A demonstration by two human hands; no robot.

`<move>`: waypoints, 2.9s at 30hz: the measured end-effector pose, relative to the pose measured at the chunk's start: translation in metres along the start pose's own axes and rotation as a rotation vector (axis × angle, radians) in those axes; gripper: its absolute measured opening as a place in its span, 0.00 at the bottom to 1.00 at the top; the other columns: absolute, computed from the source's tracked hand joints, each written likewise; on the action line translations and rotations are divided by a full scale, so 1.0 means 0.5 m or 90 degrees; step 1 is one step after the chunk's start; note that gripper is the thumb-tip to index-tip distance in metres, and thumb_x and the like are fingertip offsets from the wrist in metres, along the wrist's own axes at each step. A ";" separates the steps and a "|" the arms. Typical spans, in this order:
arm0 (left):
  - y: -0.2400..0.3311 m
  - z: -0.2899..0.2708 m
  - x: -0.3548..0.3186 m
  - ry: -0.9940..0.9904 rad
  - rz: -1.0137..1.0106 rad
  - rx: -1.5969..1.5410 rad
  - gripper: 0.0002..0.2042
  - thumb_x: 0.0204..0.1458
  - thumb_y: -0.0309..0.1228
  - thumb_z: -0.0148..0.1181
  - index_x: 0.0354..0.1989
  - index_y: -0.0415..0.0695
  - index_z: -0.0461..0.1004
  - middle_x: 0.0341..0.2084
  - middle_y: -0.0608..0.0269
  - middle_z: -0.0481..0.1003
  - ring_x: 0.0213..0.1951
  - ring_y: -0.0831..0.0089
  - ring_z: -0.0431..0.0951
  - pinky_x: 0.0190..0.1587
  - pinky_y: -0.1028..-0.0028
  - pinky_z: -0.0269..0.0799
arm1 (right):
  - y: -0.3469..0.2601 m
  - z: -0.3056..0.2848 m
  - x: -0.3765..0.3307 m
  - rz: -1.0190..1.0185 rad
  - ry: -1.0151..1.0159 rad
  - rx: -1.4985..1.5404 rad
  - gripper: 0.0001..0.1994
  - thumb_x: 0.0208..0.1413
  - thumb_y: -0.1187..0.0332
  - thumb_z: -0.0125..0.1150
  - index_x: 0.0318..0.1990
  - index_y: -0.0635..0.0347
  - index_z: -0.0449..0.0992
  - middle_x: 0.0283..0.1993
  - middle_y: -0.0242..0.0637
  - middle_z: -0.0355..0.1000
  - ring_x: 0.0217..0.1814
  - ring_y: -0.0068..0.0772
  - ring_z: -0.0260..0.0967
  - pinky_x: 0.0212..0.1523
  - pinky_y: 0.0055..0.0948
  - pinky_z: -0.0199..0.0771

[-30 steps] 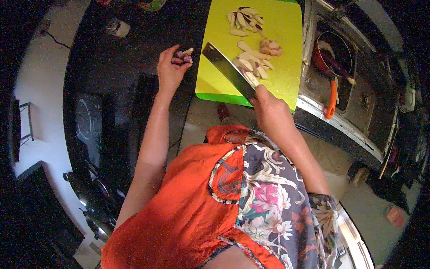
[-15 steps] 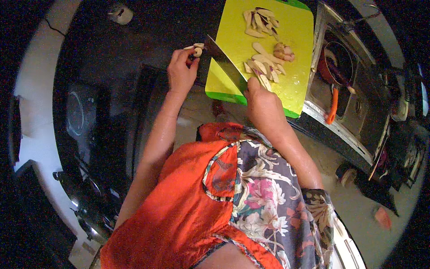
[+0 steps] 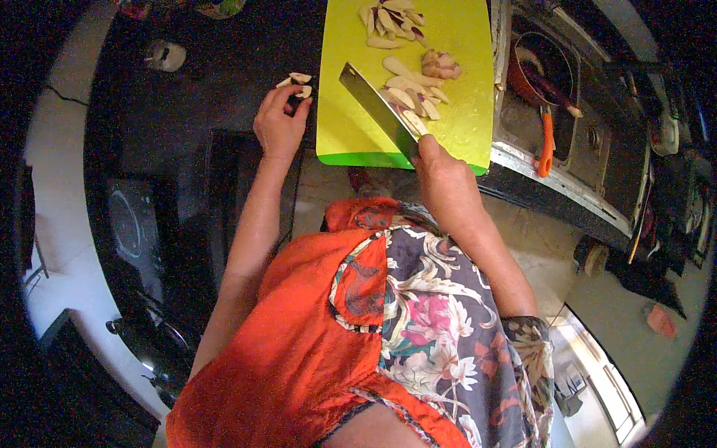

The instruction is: The person washes an eggplant under running water, then slices it into thin pieces on a yellow cutting board using a cleaver. The person repeatedly rinses the knife and hands during the process.

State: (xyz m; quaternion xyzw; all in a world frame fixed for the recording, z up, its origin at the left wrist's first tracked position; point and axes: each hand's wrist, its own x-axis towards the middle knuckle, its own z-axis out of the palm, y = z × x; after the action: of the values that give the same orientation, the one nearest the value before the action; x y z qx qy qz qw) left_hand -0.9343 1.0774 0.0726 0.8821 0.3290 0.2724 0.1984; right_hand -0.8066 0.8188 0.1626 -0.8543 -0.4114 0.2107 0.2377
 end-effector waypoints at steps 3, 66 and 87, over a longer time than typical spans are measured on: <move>0.023 -0.014 -0.008 0.030 0.003 -0.116 0.15 0.39 0.24 0.69 0.38 0.47 0.77 0.36 0.63 0.78 0.32 0.64 0.78 0.32 0.68 0.74 | -0.009 -0.007 0.003 -0.012 -0.004 0.016 0.09 0.58 0.72 0.56 0.37 0.61 0.61 0.30 0.58 0.72 0.33 0.65 0.71 0.30 0.55 0.69; -0.045 -0.080 0.118 -0.064 -0.029 0.106 0.10 0.46 0.28 0.68 0.37 0.41 0.79 0.36 0.55 0.75 0.33 0.61 0.79 0.37 0.67 0.76 | 0.147 -0.070 -0.080 0.089 0.208 0.042 0.09 0.58 0.73 0.58 0.38 0.62 0.62 0.25 0.56 0.70 0.31 0.64 0.70 0.27 0.50 0.67; 0.190 0.072 0.013 -0.266 0.295 -0.104 0.09 0.44 0.26 0.67 0.36 0.46 0.79 0.33 0.62 0.76 0.39 0.62 0.77 0.42 0.67 0.74 | 0.185 -0.065 -0.148 0.034 -0.044 -0.059 0.08 0.56 0.72 0.56 0.38 0.61 0.63 0.31 0.50 0.72 0.34 0.58 0.72 0.31 0.50 0.71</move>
State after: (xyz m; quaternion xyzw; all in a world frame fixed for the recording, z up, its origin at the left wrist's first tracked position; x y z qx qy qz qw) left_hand -0.8633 1.0091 0.0974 0.9516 0.0486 0.1488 0.2646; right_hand -0.7751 0.7011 0.1470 -0.8672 -0.4060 0.2270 0.1779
